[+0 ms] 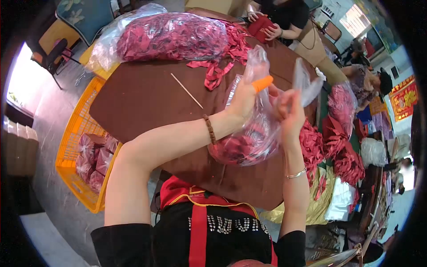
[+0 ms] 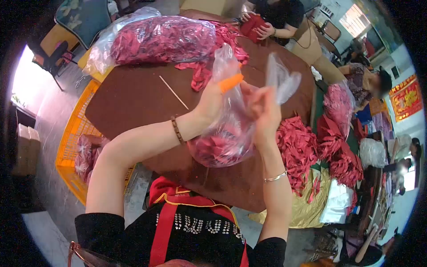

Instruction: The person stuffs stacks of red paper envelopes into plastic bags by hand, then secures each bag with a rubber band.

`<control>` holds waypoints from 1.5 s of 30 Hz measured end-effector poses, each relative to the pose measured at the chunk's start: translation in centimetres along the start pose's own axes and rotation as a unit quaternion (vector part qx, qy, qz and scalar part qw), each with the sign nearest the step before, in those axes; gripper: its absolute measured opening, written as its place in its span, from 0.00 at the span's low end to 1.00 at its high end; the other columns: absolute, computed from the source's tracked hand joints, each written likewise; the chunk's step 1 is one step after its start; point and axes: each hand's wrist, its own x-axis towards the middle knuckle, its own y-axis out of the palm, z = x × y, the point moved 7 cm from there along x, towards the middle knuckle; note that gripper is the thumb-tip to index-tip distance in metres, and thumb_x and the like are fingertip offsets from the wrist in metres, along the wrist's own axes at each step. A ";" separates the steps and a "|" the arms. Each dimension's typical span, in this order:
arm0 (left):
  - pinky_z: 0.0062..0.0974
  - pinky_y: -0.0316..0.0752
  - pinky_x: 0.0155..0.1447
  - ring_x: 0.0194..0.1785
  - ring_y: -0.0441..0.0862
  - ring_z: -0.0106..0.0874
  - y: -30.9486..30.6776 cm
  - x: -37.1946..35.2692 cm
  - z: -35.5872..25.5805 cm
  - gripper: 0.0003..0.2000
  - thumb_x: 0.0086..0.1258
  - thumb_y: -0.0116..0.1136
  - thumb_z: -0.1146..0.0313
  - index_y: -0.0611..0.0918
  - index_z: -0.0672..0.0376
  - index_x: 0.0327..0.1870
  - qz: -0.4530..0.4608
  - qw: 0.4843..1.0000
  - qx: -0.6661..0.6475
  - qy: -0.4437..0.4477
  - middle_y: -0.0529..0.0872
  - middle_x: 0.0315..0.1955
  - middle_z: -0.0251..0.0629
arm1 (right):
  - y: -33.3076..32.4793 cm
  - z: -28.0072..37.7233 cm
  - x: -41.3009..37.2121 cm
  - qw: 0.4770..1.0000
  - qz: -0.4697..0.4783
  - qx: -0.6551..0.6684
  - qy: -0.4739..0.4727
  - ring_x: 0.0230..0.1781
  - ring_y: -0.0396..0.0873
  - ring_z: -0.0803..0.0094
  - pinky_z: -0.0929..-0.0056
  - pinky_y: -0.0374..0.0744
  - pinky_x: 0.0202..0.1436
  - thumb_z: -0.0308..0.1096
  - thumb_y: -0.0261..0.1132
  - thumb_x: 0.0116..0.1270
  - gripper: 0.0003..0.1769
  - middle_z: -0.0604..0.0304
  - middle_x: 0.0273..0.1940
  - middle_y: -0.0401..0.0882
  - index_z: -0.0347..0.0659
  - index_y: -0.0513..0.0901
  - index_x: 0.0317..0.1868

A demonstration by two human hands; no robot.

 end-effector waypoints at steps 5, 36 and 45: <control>0.30 0.63 0.58 0.52 0.70 0.30 1.7 0.6 -1.3 0.42 0.58 0.57 0.74 0.40 0.57 0.67 0.091 0.995 -0.028 -0.009 0.72 0.51 0.44 | 0.5 -0.5 0.3 0.994 -0.028 -0.064 0.079 0.12 0.46 0.86 0.83 0.46 0.16 0.53 0.42 0.69 0.24 0.76 0.12 0.51 0.45 0.68 0.24; 0.47 0.48 0.63 0.56 0.66 0.43 2.7 1.3 -0.7 0.17 0.67 0.36 0.58 0.76 0.48 0.49 0.194 0.543 0.811 0.103 0.75 0.46 0.50 | -0.8 -1.0 0.4 0.988 -0.096 -0.087 0.088 0.14 0.53 0.87 0.83 0.52 0.19 0.53 0.43 0.69 0.24 0.74 0.15 0.61 0.46 0.73 0.24; 0.21 0.67 0.25 0.21 0.72 0.24 2.9 0.7 -0.4 0.07 0.66 0.42 0.73 0.73 0.64 0.40 0.059 0.945 0.320 0.004 0.78 0.27 0.38 | 0.3 -1.0 1.0 0.995 -0.029 -0.015 0.095 0.15 0.55 0.85 0.85 0.53 0.20 0.55 0.38 0.69 0.29 0.70 0.16 0.64 0.37 0.75 0.42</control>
